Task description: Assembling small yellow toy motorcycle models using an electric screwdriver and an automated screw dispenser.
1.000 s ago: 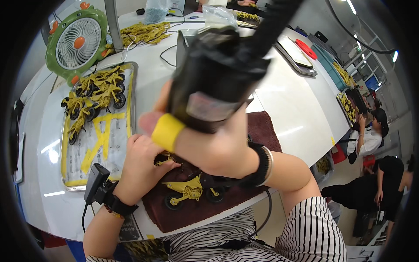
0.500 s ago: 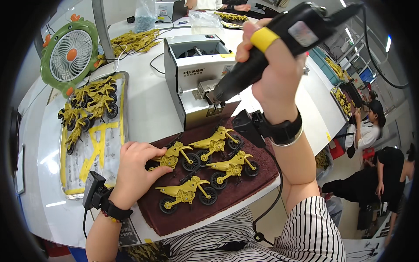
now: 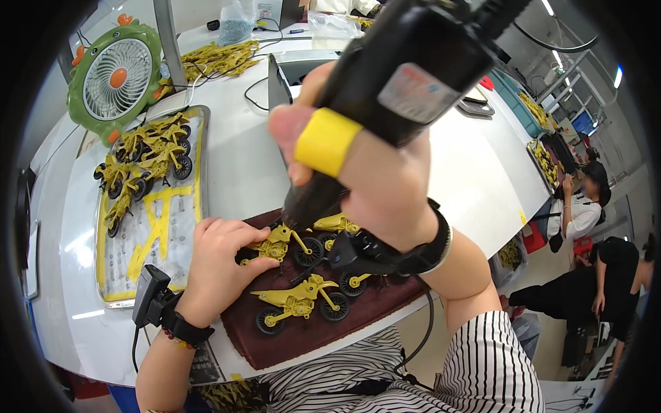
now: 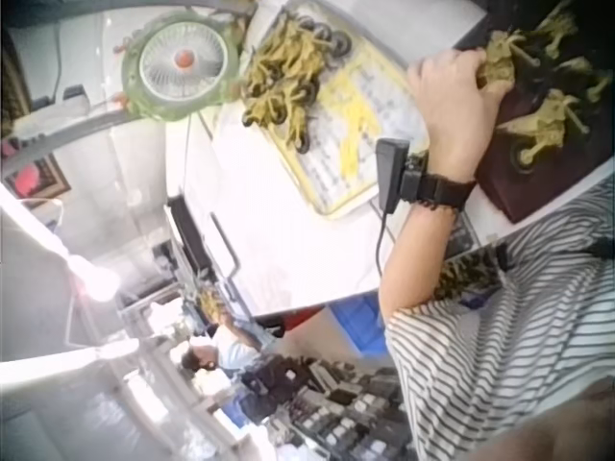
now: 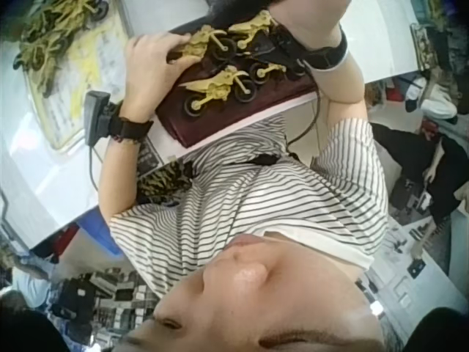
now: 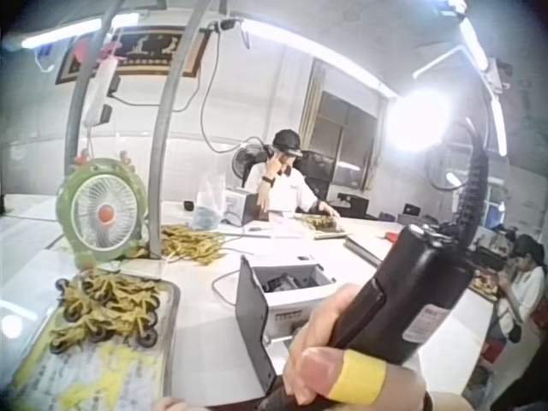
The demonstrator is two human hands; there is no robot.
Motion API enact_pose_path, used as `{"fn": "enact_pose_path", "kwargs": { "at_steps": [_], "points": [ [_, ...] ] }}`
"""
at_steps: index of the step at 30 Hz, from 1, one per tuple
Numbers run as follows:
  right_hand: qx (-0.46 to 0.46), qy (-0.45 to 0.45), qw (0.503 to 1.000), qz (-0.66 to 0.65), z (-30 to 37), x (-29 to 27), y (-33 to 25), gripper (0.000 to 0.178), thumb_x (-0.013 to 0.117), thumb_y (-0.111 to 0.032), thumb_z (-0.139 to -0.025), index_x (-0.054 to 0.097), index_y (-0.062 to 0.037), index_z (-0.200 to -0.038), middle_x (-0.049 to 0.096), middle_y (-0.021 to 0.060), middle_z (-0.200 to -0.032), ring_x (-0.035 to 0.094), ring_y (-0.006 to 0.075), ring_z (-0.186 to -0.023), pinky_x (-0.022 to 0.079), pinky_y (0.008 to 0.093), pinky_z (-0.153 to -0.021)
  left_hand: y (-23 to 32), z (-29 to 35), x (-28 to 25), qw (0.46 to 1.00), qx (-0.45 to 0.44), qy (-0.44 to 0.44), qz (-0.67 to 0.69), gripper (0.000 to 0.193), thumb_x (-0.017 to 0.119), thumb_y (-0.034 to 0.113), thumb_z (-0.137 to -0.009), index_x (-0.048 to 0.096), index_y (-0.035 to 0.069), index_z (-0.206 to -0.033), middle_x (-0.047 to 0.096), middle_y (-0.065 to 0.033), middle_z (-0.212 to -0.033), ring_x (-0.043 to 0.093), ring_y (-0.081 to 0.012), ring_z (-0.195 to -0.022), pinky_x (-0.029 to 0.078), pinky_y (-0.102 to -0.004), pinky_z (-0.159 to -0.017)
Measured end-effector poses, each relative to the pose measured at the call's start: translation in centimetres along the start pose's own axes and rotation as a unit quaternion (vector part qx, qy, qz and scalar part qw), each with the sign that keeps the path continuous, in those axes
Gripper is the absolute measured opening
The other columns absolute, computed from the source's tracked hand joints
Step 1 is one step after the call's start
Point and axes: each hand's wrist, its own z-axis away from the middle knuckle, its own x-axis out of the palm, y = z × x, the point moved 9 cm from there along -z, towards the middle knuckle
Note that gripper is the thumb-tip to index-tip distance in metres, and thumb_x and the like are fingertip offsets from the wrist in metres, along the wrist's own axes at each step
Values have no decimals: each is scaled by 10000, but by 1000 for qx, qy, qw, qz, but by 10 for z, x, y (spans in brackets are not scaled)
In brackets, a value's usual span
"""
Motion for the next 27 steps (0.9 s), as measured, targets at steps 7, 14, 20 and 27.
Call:
{"fn": "enact_pose_path", "kwargs": {
  "at_steps": [7, 14, 20, 27],
  "points": [
    [-1, -22, 1000, -7, -1, 15, 20, 146, 580, -108, -780, 456, -31, -781, 483, 70, -604, 475, 145, -475, 424, 290, -521, 5, -1, -3, 1000, 11, -4, 9, 307, 774, 192, -625, 658, 80, -886, 627, -21, -832, 551, -216, -832, 331, -366, -878],
    [-20, -40, 999, -4, 1, 23, 33, 167, 630, 6, -738, 478, -6, -808, 513, 79, -605, 523, 143, -498, 435, 257, -493, 5, 0, 1, 1000, 14, -1, 7, 291, 759, 173, -634, 660, 92, -895, 599, -10, -824, 531, -215, -847, 328, -359, -860],
    [2, 9, 1000, -22, 2, 21, 27, 151, 621, -13, -753, 489, -12, -828, 523, 73, -634, 513, 137, -510, 427, 261, -495, 11, -2, 0, 1000, 20, -12, -4, 301, 748, 155, -640, 663, 93, -922, 573, -17, -819, 521, -214, -839, 329, -357, -843],
    [14, -17, 1000, -8, 18, 6, 21, 158, 583, -39, -782, 458, -36, -879, 505, 69, -661, 503, 146, -550, 434, 291, -575, 17, 2, 0, 999, 23, -24, -24, 309, 735, 125, -651, 657, 84, -947, 562, -24, -815, 513, -212, -832, 329, -354, -833]
  ]
}}
